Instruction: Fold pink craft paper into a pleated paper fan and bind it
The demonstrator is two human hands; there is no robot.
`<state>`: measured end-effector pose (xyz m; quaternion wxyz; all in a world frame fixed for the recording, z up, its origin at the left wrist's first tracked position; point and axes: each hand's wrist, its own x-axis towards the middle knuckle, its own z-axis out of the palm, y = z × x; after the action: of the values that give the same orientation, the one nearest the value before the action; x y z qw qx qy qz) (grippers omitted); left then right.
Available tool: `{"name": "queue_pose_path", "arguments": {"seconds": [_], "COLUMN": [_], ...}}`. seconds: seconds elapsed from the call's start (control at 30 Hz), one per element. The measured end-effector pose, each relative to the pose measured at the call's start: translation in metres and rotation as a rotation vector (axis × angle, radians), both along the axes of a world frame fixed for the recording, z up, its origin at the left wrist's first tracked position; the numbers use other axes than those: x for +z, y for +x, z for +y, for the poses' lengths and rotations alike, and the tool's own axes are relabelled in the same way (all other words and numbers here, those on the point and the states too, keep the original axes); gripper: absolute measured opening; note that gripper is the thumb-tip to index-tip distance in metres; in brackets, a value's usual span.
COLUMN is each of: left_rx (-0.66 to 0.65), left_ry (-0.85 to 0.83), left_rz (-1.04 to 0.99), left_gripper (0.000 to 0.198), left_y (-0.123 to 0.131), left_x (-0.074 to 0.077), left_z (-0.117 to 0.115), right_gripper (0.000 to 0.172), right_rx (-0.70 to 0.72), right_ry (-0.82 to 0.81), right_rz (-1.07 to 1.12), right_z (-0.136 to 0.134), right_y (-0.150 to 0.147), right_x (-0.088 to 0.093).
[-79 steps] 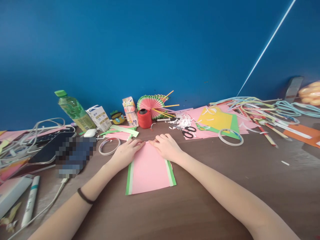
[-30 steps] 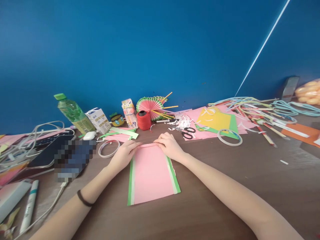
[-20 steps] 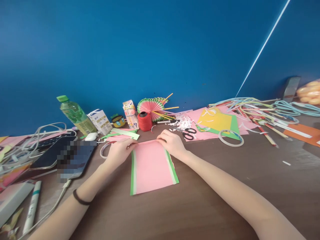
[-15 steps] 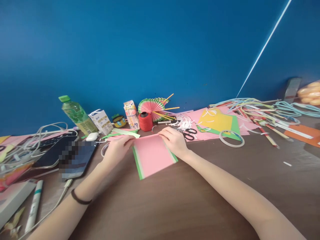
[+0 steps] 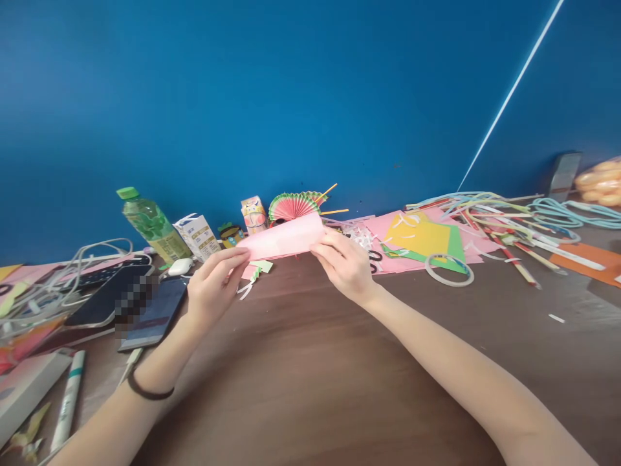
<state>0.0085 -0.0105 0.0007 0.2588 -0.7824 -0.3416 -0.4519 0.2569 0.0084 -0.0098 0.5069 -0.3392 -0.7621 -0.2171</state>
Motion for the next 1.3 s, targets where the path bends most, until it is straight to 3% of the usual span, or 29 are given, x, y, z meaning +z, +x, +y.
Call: {"name": "queue_pose_path", "arguments": {"seconds": [0.2,0.33,0.43,0.7,0.87,1.07,1.3], "left_rx": [0.151,0.128,0.072,0.019,0.004,-0.001,-0.068], "left_ry": [-0.186,-0.315,-0.335,-0.259,-0.154,-0.22,-0.17], "left_rz": [0.486,0.659,0.689,0.662,0.651,0.685,0.637], "left_gripper": [0.019,0.022,0.013,0.013,0.009,0.015,0.024], "left_y": [-0.006,0.0,0.005,0.013,0.011,0.015,0.019], "left_x": [-0.006,-0.013,-0.021,-0.035,-0.04,-0.045,-0.048], "left_z": [0.006,0.007,0.008,0.003,0.004,0.002,0.003], "right_gripper": [0.02,0.022,0.019,0.016,0.014,0.013,0.016], "right_rx": [0.099,0.104,0.133,0.326,0.317,0.346,0.41], "right_ry": [-0.1,-0.123,-0.098,-0.12,-0.096,-0.14,-0.218], "right_rz": [-0.292,-0.486,-0.521,-0.455,-0.415,-0.461,-0.516], "right_z": [0.015,0.019,0.018,0.011,0.008,0.005,0.002], "right_y": [0.01,0.013,0.012,0.008,0.007,0.004,0.002], "right_x": [-0.026,-0.039,-0.043,-0.051,-0.051,-0.051,-0.052]}}
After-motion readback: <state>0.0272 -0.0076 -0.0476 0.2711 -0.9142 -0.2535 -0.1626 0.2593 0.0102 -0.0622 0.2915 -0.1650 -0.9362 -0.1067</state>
